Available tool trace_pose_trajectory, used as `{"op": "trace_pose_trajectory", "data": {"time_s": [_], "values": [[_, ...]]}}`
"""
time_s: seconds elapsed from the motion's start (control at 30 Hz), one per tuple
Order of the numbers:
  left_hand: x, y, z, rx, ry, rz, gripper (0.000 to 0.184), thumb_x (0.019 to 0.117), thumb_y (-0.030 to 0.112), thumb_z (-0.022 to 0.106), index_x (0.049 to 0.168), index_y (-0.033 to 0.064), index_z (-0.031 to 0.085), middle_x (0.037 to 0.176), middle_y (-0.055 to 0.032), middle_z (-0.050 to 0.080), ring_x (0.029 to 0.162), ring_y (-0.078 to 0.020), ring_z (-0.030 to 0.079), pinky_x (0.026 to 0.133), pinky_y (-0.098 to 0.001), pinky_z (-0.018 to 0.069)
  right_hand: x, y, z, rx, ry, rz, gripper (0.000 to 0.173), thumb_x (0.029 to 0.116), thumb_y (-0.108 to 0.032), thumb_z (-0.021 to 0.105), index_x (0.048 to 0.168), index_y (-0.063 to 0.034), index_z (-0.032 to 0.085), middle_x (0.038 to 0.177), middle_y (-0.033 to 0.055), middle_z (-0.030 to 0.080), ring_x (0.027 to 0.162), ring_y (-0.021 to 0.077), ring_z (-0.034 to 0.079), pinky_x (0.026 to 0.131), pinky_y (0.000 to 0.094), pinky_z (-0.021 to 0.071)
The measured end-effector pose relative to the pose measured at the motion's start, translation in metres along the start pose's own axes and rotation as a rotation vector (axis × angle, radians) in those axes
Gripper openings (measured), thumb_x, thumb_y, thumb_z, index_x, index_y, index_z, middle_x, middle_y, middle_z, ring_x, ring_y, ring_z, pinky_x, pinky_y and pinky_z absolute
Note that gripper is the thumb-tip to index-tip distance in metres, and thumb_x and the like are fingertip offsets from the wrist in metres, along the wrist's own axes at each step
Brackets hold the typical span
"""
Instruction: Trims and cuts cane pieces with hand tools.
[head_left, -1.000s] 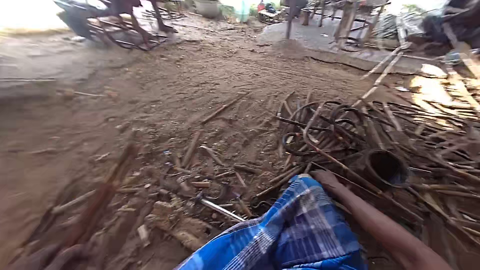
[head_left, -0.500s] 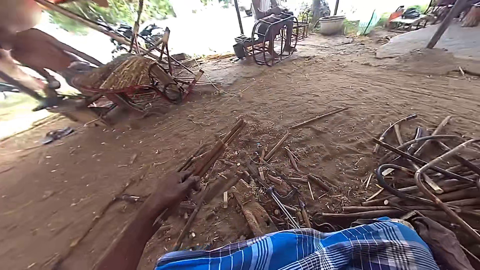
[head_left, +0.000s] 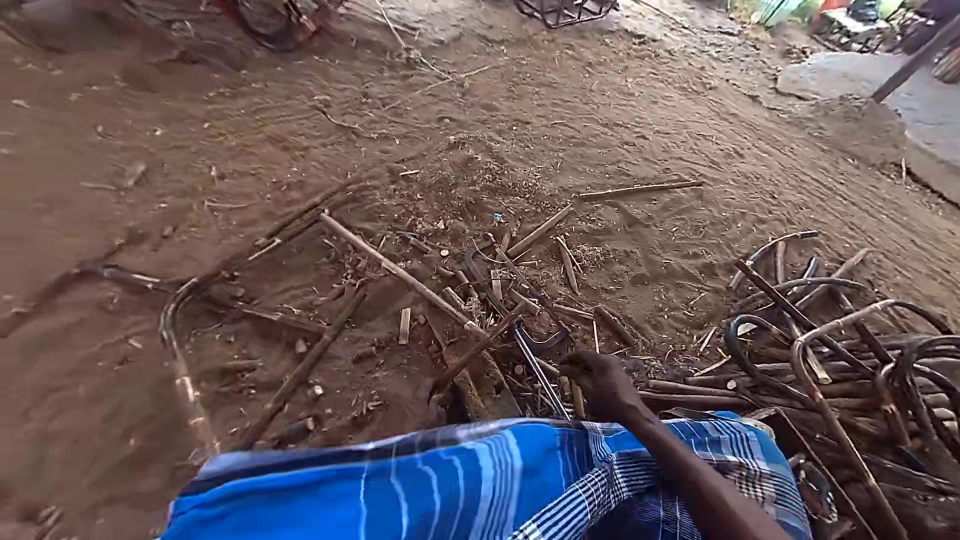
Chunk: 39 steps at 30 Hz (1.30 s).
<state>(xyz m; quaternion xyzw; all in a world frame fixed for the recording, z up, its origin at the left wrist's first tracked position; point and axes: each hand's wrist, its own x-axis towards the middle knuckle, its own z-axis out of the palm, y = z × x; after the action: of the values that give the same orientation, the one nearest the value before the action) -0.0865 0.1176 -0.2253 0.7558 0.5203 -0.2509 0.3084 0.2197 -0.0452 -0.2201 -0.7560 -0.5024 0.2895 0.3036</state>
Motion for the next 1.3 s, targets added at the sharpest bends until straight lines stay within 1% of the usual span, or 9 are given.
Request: {"op": "trace_pose_trajectory", "data": {"time_s": [0.03, 0.17, 0.3, 0.47, 0.83, 0.97, 1.1, 1.2, 1.3], "values": [[-0.005, 0.008, -0.013, -0.011, -0.086, -0.024, 0.054, 0.1122, 0.027, 0.042, 0.162, 0.0084, 0.030, 0.159, -0.0237, 0.041, 0.145, -0.0423, 0.044, 0.117, -0.0567, 0.0362, 0.016, -0.014, 0.019, -0.006, -0.046, -0.094, 0.016, 0.0998, -0.022, 0.067, 0.111, -0.0125, 0.075, 0.100, 0.0029, 0.076, 0.087, 0.0153, 0.072, 0.083, 0.0429, 0.0601], [0.053, -0.020, 0.040, -0.154, 0.521, 0.239, 0.051, 0.1000, 0.033, 0.067, 0.141, 0.0046, 0.058, 0.136, -0.0220, 0.062, 0.118, -0.0385, 0.066, 0.101, -0.0559, 0.0535, 0.073, -0.048, 0.086, -0.024, -0.108, -0.280, 0.017, 0.1013, -0.017, 0.065, 0.113, -0.0085, 0.073, 0.107, 0.0106, 0.073, 0.096, 0.0249, 0.071, 0.088, 0.0489, 0.0578], [0.089, -0.005, 0.041, -0.370, 0.604, 0.420, 0.036, 0.0981, 0.024, 0.071, 0.128, 0.0050, 0.066, 0.124, -0.0167, 0.067, 0.109, -0.0304, 0.069, 0.098, -0.0509, 0.0560, 0.112, -0.047, 0.141, -0.136, -0.090, -0.232, 0.019, 0.1000, -0.024, 0.064, 0.108, -0.0125, 0.076, 0.112, 0.0089, 0.073, 0.107, 0.0266, 0.069, 0.094, 0.0502, 0.0562], [0.095, -0.003, 0.059, -0.353, 0.723, 0.437, 0.025, 0.1005, 0.030, 0.067, 0.118, 0.0129, 0.072, 0.116, -0.0078, 0.072, 0.104, -0.0239, 0.072, 0.092, -0.0494, 0.0589, 0.068, -0.067, 0.150, -0.266, 0.084, -0.326, 0.010, 0.0992, -0.019, 0.068, 0.103, -0.0112, 0.072, 0.103, 0.0097, 0.069, 0.096, 0.0283, 0.068, 0.079, 0.0484, 0.0593], [0.088, -0.002, 0.058, -0.409, 0.775, 0.449, 0.016, 0.0954, 0.012, 0.069, 0.109, 0.0078, 0.077, 0.111, -0.0109, 0.074, 0.099, -0.0272, 0.073, 0.088, -0.0523, 0.0595, 0.055, -0.075, 0.160, -0.060, 0.080, -0.252, 0.012, 0.0980, -0.015, 0.069, 0.108, -0.0102, 0.074, 0.105, 0.0115, 0.070, 0.089, 0.0283, 0.069, 0.074, 0.0492, 0.0585], [0.092, -0.003, 0.063, -0.469, 0.751, 0.429, 0.012, 0.0948, 0.020, 0.072, 0.103, 0.0136, 0.078, 0.107, -0.0064, 0.074, 0.093, -0.0235, 0.072, 0.083, -0.0523, 0.0595, 0.042, -0.065, 0.130, -0.084, -0.028, 0.005, 0.047, 0.0991, -0.032, 0.069, 0.140, -0.0120, 0.058, 0.122, 0.0150, 0.067, 0.102, 0.0328, 0.068, 0.083, 0.0543, 0.0579], [0.092, -0.005, 0.058, -0.510, 0.686, 0.418, 0.012, 0.0962, 0.023, 0.071, 0.102, 0.0154, 0.079, 0.106, -0.0037, 0.074, 0.092, -0.0200, 0.073, 0.083, -0.0508, 0.0605, 0.027, 0.000, 0.103, -0.483, -0.071, 0.394, 0.057, 0.0891, -0.044, 0.075, 0.129, -0.0053, 0.061, 0.126, 0.0234, 0.061, 0.115, 0.0420, 0.062, 0.088, 0.0600, 0.0547], [0.093, -0.005, 0.061, -0.484, 0.717, 0.439, 0.011, 0.0958, 0.023, 0.071, 0.100, 0.0156, 0.078, 0.104, -0.0034, 0.074, 0.090, -0.0202, 0.072, 0.080, -0.0506, 0.0607, 0.013, 0.027, 0.105, -0.642, -0.182, 0.432, 0.039, 0.0959, -0.037, 0.064, 0.116, -0.0037, 0.068, 0.120, 0.0215, 0.065, 0.114, 0.0376, 0.064, 0.090, 0.0535, 0.0548], [0.090, -0.005, 0.064, -0.450, 0.765, 0.471, 0.011, 0.0952, 0.023, 0.071, 0.099, 0.0161, 0.079, 0.097, -0.0020, 0.072, 0.086, -0.0178, 0.071, 0.077, -0.0460, 0.0608, 0.013, 0.018, 0.082, -0.629, -0.096, 0.559, 0.040, 0.1033, -0.034, 0.052, 0.130, -0.0041, 0.060, 0.120, 0.0227, 0.067, 0.105, 0.0406, 0.069, 0.085, 0.0599, 0.0559]]}}
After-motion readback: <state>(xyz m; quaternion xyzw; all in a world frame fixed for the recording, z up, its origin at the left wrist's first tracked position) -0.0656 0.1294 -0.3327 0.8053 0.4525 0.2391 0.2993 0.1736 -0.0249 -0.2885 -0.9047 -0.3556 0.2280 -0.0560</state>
